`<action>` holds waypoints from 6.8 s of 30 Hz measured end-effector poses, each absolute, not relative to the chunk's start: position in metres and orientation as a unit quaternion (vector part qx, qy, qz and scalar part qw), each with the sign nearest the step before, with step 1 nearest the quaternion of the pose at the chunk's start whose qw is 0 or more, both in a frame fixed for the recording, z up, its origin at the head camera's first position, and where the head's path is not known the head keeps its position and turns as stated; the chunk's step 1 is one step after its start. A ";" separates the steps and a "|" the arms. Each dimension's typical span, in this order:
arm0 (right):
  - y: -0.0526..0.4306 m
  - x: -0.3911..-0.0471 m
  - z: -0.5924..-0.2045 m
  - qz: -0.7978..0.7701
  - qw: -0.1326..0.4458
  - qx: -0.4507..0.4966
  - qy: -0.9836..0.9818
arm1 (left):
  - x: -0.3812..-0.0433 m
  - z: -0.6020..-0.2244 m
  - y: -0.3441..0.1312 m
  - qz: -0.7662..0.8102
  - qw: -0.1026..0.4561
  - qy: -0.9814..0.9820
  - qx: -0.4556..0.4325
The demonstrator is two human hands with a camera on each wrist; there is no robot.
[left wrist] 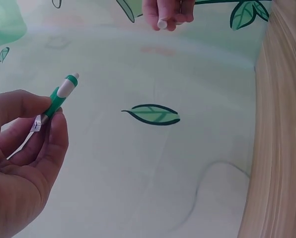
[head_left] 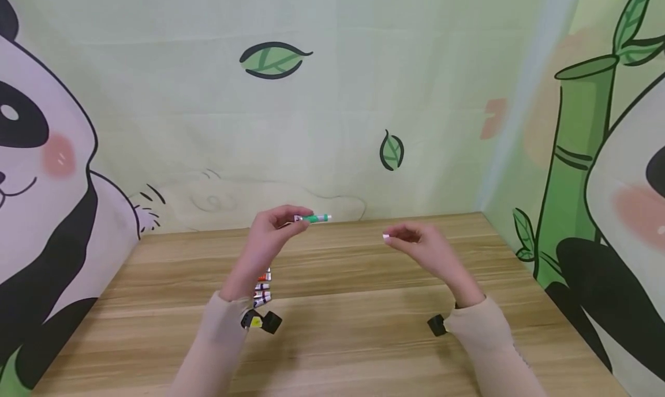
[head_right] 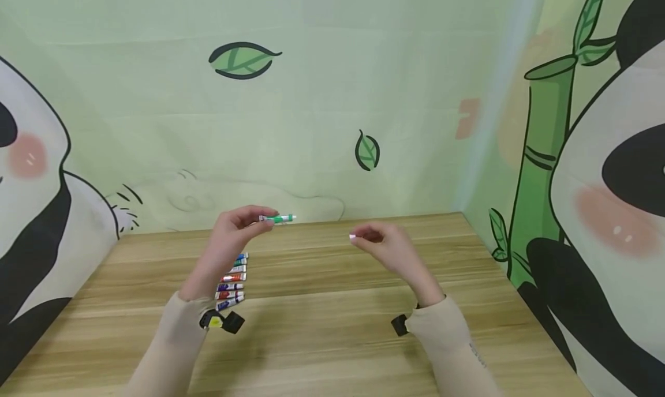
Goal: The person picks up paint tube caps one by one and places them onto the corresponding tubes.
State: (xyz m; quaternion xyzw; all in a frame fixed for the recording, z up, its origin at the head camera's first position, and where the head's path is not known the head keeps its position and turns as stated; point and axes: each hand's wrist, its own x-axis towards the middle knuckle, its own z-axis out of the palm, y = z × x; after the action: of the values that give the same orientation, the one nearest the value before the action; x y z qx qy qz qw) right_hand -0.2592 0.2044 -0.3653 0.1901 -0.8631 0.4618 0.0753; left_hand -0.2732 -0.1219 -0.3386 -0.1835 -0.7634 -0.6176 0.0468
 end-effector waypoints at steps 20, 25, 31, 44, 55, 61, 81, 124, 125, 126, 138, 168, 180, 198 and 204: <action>0.168 -0.248 -0.365 0.512 0.081 0.241 -0.820 | -0.254 -0.361 -0.111 -0.624 0.040 -0.756 -0.192; 0.162 -0.245 -0.367 0.512 0.073 0.237 -0.823 | -0.253 -0.367 -0.111 -0.627 0.028 -0.755 -0.189; 0.153 -0.241 -0.369 0.518 0.076 0.238 -0.818 | -0.249 -0.374 -0.109 -0.623 0.013 -0.758 -0.191; 0.143 -0.235 -0.368 0.530 0.089 0.239 -0.809 | -0.241 -0.372 -0.103 -0.642 0.003 -0.740 -0.200; 0.141 -0.233 -0.368 0.530 0.108 0.250 -0.803 | -0.239 -0.372 -0.100 -0.640 0.001 -0.738 -0.212; 0.142 -0.233 -0.367 0.535 0.104 0.260 -0.797 | -0.238 -0.372 -0.100 -0.642 -0.006 -0.739 -0.207; 0.141 -0.234 -0.372 0.542 0.073 0.251 -0.799 | -0.229 -0.365 -0.099 -0.622 0.009 -0.756 -0.204; 0.144 -0.233 -0.373 0.609 0.043 0.227 -0.759 | -0.218 -0.361 -0.090 -0.624 0.017 -0.752 -0.212; 0.144 -0.233 -0.373 0.609 0.042 0.224 -0.760 | -0.218 -0.361 -0.089 -0.624 0.018 -0.751 -0.213; 0.144 -0.233 -0.373 0.608 0.041 0.221 -0.761 | -0.218 -0.361 -0.089 -0.624 0.018 -0.751 -0.215; 0.151 -0.231 -0.370 0.561 0.064 0.242 -0.789 | -0.222 -0.363 -0.094 -0.626 0.013 -0.754 -0.200; 0.147 -0.234 -0.376 0.441 0.216 0.373 -0.787 | -0.221 -0.362 -0.089 -0.621 -0.014 -0.755 -0.210; 0.143 -0.236 -0.379 0.445 0.171 0.382 -0.792 | -0.221 -0.365 -0.087 -0.608 0.000 -0.763 -0.219; 0.124 -0.232 -0.390 0.483 0.035 0.286 -0.826 | -0.220 -0.382 -0.104 -0.460 0.095 -0.836 -0.283; 0.115 -0.230 -0.394 0.485 0.016 0.299 -0.822 | -0.215 -0.390 -0.117 -0.364 0.181 -0.855 -0.321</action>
State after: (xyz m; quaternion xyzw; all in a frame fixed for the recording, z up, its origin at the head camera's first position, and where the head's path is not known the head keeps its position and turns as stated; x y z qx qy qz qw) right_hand -0.2300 0.1155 -0.3940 0.2988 -0.8218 0.4849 0.0156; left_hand -0.2148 -0.1168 -0.3904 -0.3215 -0.8551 -0.3644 0.1808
